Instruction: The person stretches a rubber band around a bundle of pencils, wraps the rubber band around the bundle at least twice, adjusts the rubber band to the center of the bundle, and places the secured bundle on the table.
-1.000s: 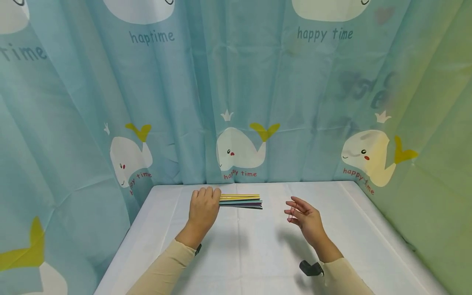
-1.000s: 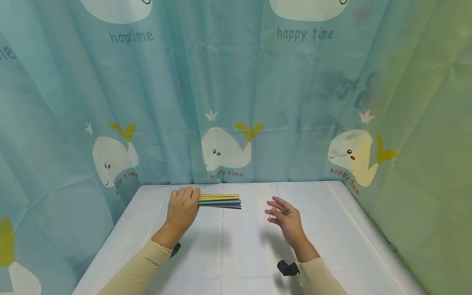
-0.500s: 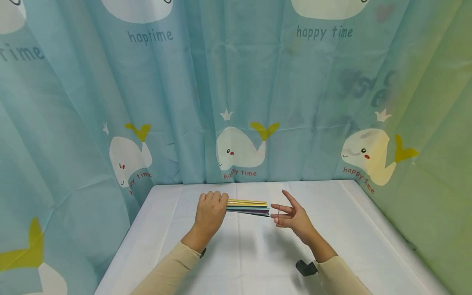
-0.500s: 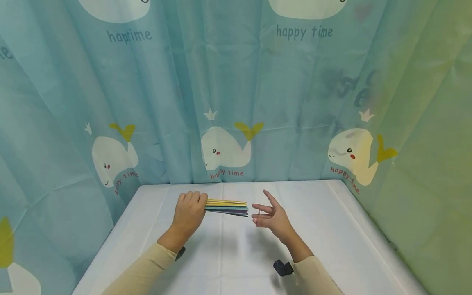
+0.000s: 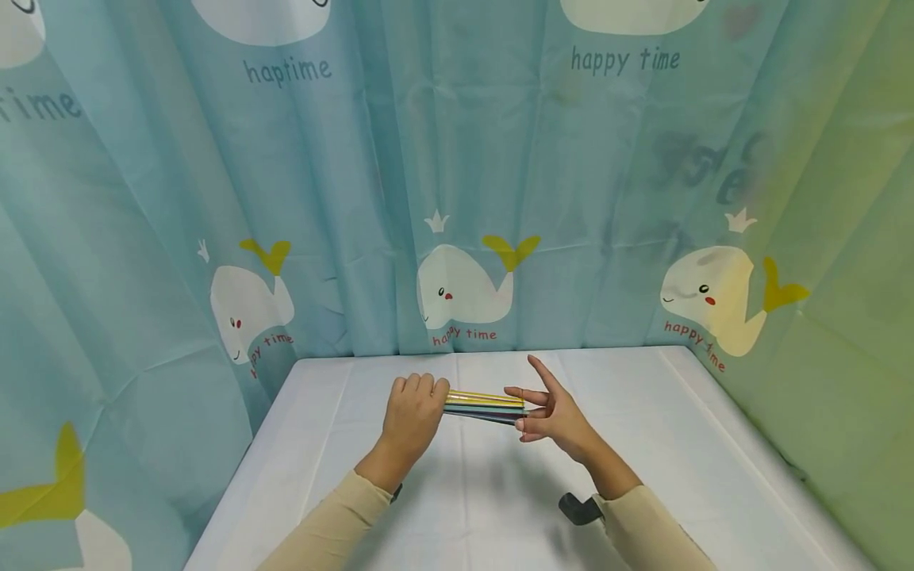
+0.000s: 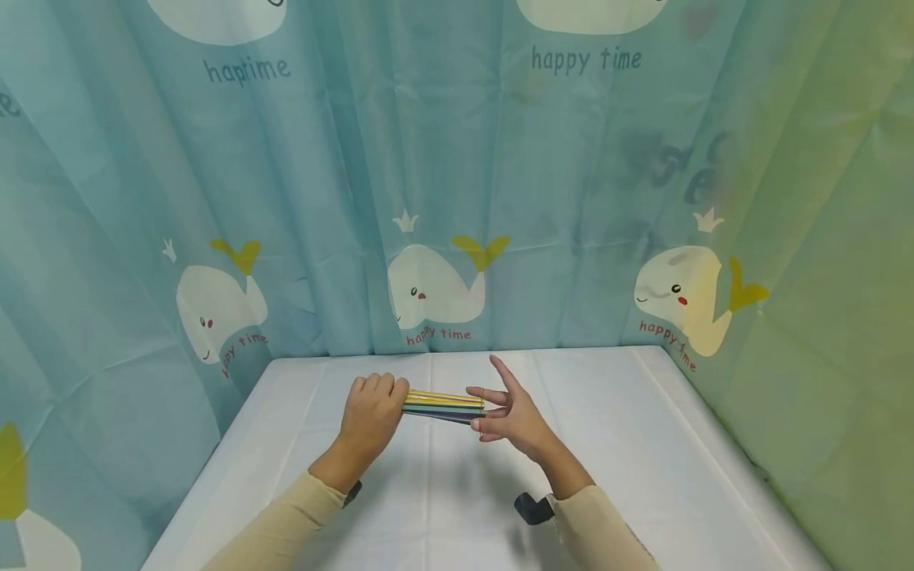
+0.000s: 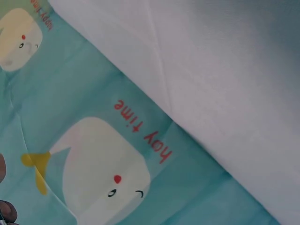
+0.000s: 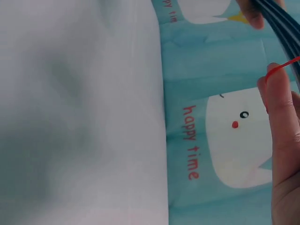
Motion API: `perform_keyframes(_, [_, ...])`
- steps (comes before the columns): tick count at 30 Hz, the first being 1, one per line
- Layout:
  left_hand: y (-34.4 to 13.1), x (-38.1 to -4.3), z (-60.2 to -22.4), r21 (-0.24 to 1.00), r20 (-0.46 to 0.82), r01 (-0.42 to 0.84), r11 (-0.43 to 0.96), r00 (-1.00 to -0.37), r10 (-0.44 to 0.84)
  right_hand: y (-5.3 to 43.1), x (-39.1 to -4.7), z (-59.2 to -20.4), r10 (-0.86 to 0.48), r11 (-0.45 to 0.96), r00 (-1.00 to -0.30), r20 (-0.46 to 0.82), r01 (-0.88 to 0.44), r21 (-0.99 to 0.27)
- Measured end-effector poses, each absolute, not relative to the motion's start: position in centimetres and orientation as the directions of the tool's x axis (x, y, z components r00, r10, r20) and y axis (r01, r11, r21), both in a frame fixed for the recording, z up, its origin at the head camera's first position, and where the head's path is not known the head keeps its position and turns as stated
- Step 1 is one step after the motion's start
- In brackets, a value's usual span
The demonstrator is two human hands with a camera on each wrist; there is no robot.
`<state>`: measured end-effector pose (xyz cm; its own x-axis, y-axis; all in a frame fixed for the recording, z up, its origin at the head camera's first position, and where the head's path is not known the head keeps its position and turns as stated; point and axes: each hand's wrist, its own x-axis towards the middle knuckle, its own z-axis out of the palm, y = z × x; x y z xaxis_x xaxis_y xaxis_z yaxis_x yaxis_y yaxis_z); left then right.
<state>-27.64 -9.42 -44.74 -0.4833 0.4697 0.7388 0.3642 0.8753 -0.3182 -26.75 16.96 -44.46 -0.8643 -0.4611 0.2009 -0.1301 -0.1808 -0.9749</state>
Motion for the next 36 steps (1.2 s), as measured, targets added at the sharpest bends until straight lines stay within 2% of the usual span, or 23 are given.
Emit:
perform_keyframes(5, [-9.2, -27.4, -44.6, -0.324, 0.745, 0.365, 0.873, -0.471, 0.473, 16.3, -26.7, -44.2, -0.473, -0.188, -0.852, 0.223, -0.15, -0.971])
perform_keyframes(14, [-8.5, -26.7, -44.2, -0.276, 0.736, 0.414, 0.867, -0.489, 0.468, 14.4, -26.3, -44.4, -0.379, -0.293, -0.866, 0.326, -0.222, -0.93])
perform_keyframes(19, [-7.8, -26.4, -43.6, -0.269, 0.748, 0.443, 0.855, -0.463, 0.475, 12.5, -25.4, -44.8, -0.418, -0.311, -0.852, 0.315, -0.191, -0.931])
perform_keyframes(25, [-7.4, -26.3, -43.1, -0.275, 0.768, 0.435, 0.857, -0.437, 0.468, 10.7, -23.9, -45.0, -0.446, -0.176, -0.853, 0.27, -0.212, -0.961])
perform_keyframes(27, [-7.4, -26.3, -43.1, -0.262, 0.773, 0.429, 0.865, -0.443, 0.454, 10.4, -23.4, -44.7, -0.412, -0.139, -0.863, 0.292, -0.257, -0.956])
perform_keyframes(30, [-7.4, -26.4, -42.8, -0.213, 0.795, 0.407, 0.888, -0.457, 0.4, 9.8, -22.7, -44.9, -0.368, 0.001, -0.87, 0.327, -0.352, -0.936])
perform_keyframes(34, [-7.4, -26.6, -41.5, -0.146, 0.826, 0.391, 0.909, -0.458, 0.329, 8.5, -21.6, -47.7, -0.42, 0.181, -0.8, 0.428, -0.536, -0.825])
perform_keyframes(36, [-7.4, -26.8, -40.9, -0.132, 0.832, 0.397, 0.908, -0.455, 0.319, 8.0, -21.6, -49.4, -0.435, 0.194, -0.769, 0.468, -0.588, -0.786])
